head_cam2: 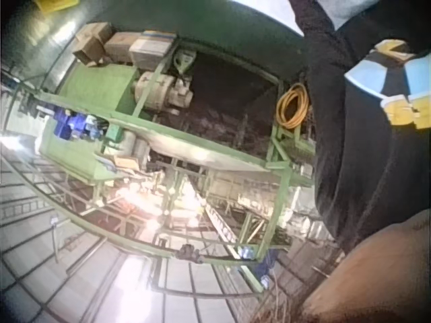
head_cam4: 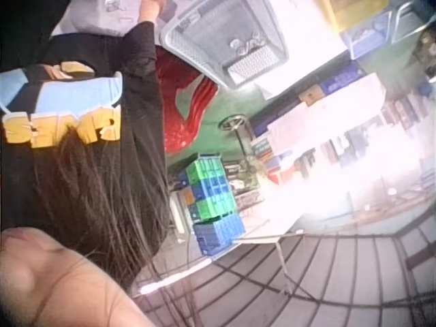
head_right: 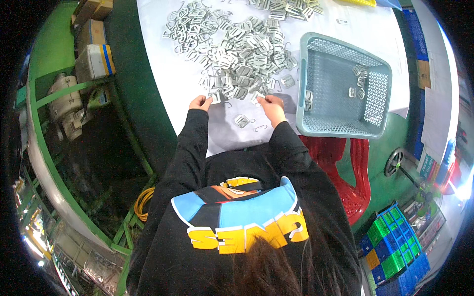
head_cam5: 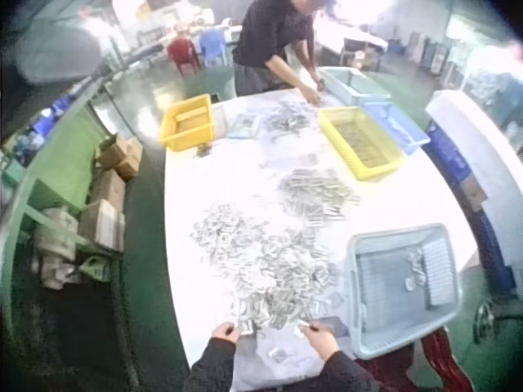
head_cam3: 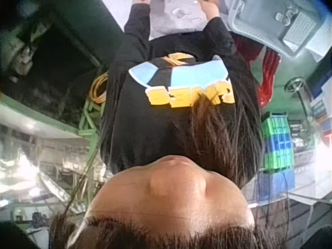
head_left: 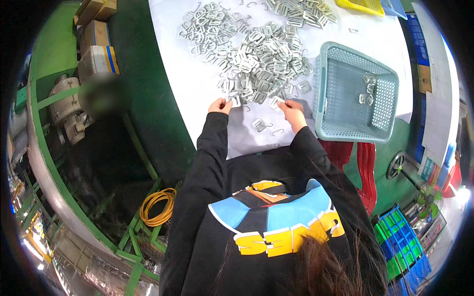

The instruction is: The person picks up metal buckles from a table, groups them together by hand, and places them into a basket.

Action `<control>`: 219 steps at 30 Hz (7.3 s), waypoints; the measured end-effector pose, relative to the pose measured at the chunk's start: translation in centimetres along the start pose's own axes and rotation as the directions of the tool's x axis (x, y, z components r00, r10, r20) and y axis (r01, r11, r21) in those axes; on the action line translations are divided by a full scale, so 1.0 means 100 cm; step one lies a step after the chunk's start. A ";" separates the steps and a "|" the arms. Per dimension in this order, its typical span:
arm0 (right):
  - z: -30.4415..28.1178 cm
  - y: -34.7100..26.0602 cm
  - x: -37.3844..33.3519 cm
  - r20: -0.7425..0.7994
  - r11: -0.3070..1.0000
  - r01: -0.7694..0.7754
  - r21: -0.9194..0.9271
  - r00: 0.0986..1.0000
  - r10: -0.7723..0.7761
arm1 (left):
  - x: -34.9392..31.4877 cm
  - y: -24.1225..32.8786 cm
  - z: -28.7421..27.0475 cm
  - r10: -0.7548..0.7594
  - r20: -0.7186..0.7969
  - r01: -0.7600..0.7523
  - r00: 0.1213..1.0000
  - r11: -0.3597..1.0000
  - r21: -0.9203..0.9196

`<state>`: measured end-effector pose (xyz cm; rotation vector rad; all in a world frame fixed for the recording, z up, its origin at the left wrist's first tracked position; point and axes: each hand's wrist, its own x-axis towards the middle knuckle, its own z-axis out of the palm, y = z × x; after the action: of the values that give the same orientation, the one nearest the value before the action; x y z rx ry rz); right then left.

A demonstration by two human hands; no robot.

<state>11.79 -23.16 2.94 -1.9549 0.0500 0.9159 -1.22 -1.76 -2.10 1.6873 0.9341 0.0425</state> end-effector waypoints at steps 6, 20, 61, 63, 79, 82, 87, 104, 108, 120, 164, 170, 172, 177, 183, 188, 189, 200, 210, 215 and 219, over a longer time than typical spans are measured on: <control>-0.018 -0.012 -0.002 -0.053 0.974 0.096 -0.205 0.993 -0.109 | -0.016 -0.002 -0.013 -0.205 0.235 0.249 0.950 0.953 -0.173; -0.146 -0.027 -0.048 -0.274 0.925 0.175 -0.337 0.922 -0.274 | -0.036 0.013 0.007 -0.114 -0.137 0.130 0.984 0.985 0.111; -0.004 0.039 -0.035 0.157 0.996 -0.011 -0.084 0.987 0.024 | -0.027 0.013 0.006 -0.051 -0.194 0.067 0.980 0.995 0.078; 0.000 0.048 -0.035 0.133 0.993 0.075 -0.087 0.989 -0.063 | -0.025 0.011 0.003 -0.011 -0.210 0.032 0.978 0.995 0.096; -0.160 -0.001 -0.040 -0.141 0.822 0.151 -0.549 0.953 -0.269 | -0.002 0.015 -0.011 -0.190 0.103 0.212 0.976 0.933 -0.291; -0.169 0.031 -0.020 -0.005 0.732 0.216 -0.646 0.958 -0.287 | 0.002 0.017 -0.005 -0.254 0.125 0.282 0.959 0.899 -0.336; -0.084 -0.061 -0.053 -0.336 0.899 0.286 -0.332 0.854 -0.396 | 0.008 0.012 -0.014 -0.166 0.126 0.208 0.978 0.823 -0.528; 0.016 -0.031 -0.007 0.527 0.908 0.363 -0.210 0.824 -0.208 | -0.051 0.092 0.012 0.066 0.249 0.069 0.966 0.864 -0.498; 0.007 0.002 -0.020 0.125 0.883 0.351 -0.312 0.936 -0.328 | -0.058 0.134 0.056 0.259 0.458 -0.102 0.851 0.935 -0.338; -0.024 0.060 -0.046 0.163 0.877 0.448 -0.172 0.891 -0.423 | -0.053 0.209 0.259 -0.097 0.882 -0.886 0.460 0.008 0.463; 0.079 -0.079 0.008 0.262 0.598 0.588 -0.545 0.797 -0.544 | 0.034 0.035 -0.013 0.088 -0.130 -0.003 0.988 0.839 0.545; 0.061 -0.067 0.001 0.142 0.816 0.443 -0.372 0.896 -0.421 | 0.019 0.022 -0.023 -0.086 -0.323 0.027 0.942 0.983 -0.183; 0.070 -0.077 0.000 0.150 0.749 0.473 -0.464 0.875 -0.460 | 0.013 0.009 -0.026 -0.209 -0.225 0.089 0.952 0.888 -0.451; 0.108 -0.087 0.020 0.239 0.544 0.577 -0.609 0.787 -0.568 | -0.015 0.016 -0.029 -0.241 -0.163 0.094 0.957 0.787 -0.610; 0.131 -0.087 0.035 0.352 0.391 0.468 -0.792 0.874 -0.334 | -0.036 0.018 -0.037 -0.308 -0.068 0.137 0.949 0.595 -0.792; 0.099 -0.074 0.025 0.285 0.587 0.585 -0.559 0.801 -0.527 | -0.038 0.020 -0.036 -0.306 -0.004 0.182 0.952 0.579 -0.795; 0.091 -0.079 0.016 0.277 0.639 0.616 -0.461 0.784 -0.556 | -0.040 0.019 -0.033 -0.335 -0.009 0.202 0.942 0.589 -0.782; 0.011 -0.030 -0.012 0.091 0.895 0.316 -0.314 0.949 -0.302 | -0.043 0.021 -0.021 -0.303 0.043 0.240 0.952 0.652 -0.719; 0.000 -0.020 -0.002 0.140 0.992 -0.104 -0.068 0.984 0.113 | -0.045 0.029 -0.014 -0.215 0.070 0.212 0.974 0.758 -0.617; -0.009 -0.014 -0.001 0.146 0.891 -0.238 0.387 0.970 0.196 | -0.042 0.036 -0.015 -0.178 0.109 0.203 0.978 0.689 -0.696; -0.003 -0.012 0.010 0.152 0.991 -0.133 -0.015 0.979 0.134 | -0.042 0.039 -0.015 -0.158 0.129 0.203 0.979 0.690 -0.695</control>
<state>13.13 -22.35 3.29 -1.8977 0.0911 1.1532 -2.68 -3.18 3.45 0.8643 0.8806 0.1947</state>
